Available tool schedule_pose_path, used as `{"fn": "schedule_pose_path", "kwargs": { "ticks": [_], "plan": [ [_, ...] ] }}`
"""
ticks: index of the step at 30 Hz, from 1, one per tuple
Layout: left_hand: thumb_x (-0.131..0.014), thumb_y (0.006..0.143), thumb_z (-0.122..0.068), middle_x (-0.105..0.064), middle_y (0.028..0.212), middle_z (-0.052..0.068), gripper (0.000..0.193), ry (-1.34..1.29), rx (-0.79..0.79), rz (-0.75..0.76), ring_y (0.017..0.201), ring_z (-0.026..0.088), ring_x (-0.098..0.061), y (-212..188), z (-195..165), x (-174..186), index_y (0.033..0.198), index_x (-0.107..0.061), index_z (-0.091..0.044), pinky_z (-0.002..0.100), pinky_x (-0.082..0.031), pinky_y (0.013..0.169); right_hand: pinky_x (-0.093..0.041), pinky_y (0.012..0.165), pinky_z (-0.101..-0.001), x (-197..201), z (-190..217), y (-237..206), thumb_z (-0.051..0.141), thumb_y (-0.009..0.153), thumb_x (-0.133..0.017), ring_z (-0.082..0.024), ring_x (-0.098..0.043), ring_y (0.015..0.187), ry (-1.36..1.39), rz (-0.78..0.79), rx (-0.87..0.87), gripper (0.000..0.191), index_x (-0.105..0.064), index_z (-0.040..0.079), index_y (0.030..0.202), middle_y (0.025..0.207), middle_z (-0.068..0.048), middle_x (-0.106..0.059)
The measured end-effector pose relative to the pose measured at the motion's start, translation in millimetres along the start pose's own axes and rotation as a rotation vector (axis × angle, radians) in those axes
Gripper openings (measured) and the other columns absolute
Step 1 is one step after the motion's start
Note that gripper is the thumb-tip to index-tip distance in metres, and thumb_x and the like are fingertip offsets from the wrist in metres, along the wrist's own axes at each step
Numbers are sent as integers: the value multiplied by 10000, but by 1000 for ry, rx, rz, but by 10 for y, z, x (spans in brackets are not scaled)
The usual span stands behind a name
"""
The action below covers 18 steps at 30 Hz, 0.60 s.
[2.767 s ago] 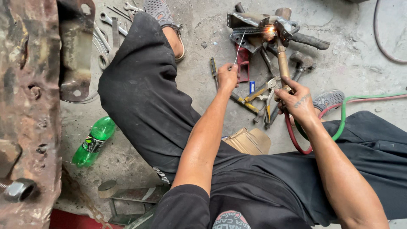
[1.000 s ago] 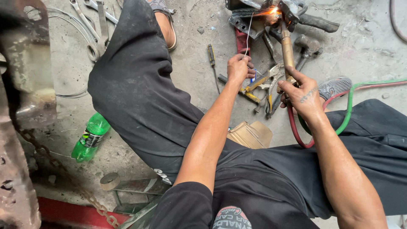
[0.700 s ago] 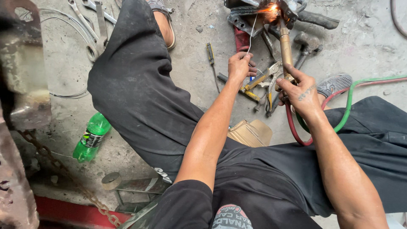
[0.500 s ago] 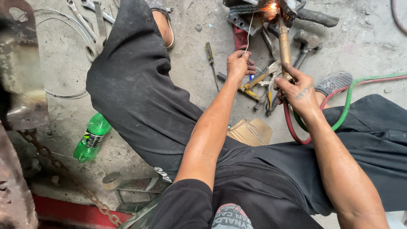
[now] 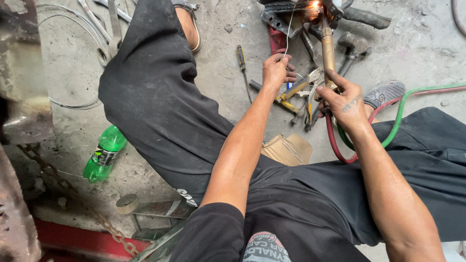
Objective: The person sits on the floor and uses a welding torch to join metal parts held in a vise. They feed a thin welding rod into the molten area while maintaining the torch flame, then briefly inspect the joint with pliers before continuing to weld.
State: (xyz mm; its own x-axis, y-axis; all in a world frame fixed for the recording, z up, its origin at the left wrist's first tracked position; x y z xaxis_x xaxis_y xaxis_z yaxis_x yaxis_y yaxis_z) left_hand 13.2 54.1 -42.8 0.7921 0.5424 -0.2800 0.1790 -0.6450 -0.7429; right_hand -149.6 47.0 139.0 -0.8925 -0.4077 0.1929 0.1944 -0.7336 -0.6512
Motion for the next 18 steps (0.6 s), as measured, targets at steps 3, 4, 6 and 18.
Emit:
{"fn": "schedule_pose_path", "kwargs": {
  "ticks": [3, 4, 6, 18],
  "plan": [
    [-514, 1011, -123, -688, 861, 175, 273, -6, 0, -1, 620, 248, -714, 20, 16, -3, 1177, -650, 46, 361, -638, 507, -562, 484, -277, -7, -16, 3, 102, 954, -694, -101, -622, 580, 10, 3, -6, 588, -538, 24, 1516, 791, -22, -633],
    [-515, 1012, -122, -688, 862, 177, 273, -10, -2, -1, 621, 249, -714, 25, 25, -6, 1176, -651, 48, 362, -640, 509, -567, 486, -277, -8, -23, 5, 102, 953, -695, -98, -624, 585, 21, 4, -6, 591, -532, 21, 1515, 799, -21, -638],
    [-515, 1011, -123, -688, 860, 178, 277, -16, 0, 0, 619, 251, -716, 36, 43, -16, 1179, -651, 51, 362, -638, 507, -576, 491, -277, -8, -36, 14, 101, 952, -697, -94, -628, 594, 46, 5, -4, 595, -520, 17, 1514, 814, -19, -647],
    [-507, 1015, -116, -680, 858, 190, 266, -53, 22, -3, 610, 263, -708, 49, 36, -48, 1179, -630, 53, 376, -641, 506, -567, 494, -283, -1, -60, 19, 101, 954, -709, -100, -622, 605, 9, -15, 2, 604, -526, 18, 1524, 835, -36, -650]
  ]
}}
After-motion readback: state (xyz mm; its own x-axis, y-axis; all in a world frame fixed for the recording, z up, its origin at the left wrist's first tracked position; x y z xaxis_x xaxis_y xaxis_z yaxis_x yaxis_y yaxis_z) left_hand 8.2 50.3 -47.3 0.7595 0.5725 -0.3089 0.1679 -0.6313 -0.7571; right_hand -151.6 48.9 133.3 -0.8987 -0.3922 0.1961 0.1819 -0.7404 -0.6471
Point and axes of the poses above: each hand's wrist, its own y-axis towards the middle knuckle, its own x-axis out of the back of the hand, z = x × y, the point moved 6 cm from there along y, towards the middle knuckle
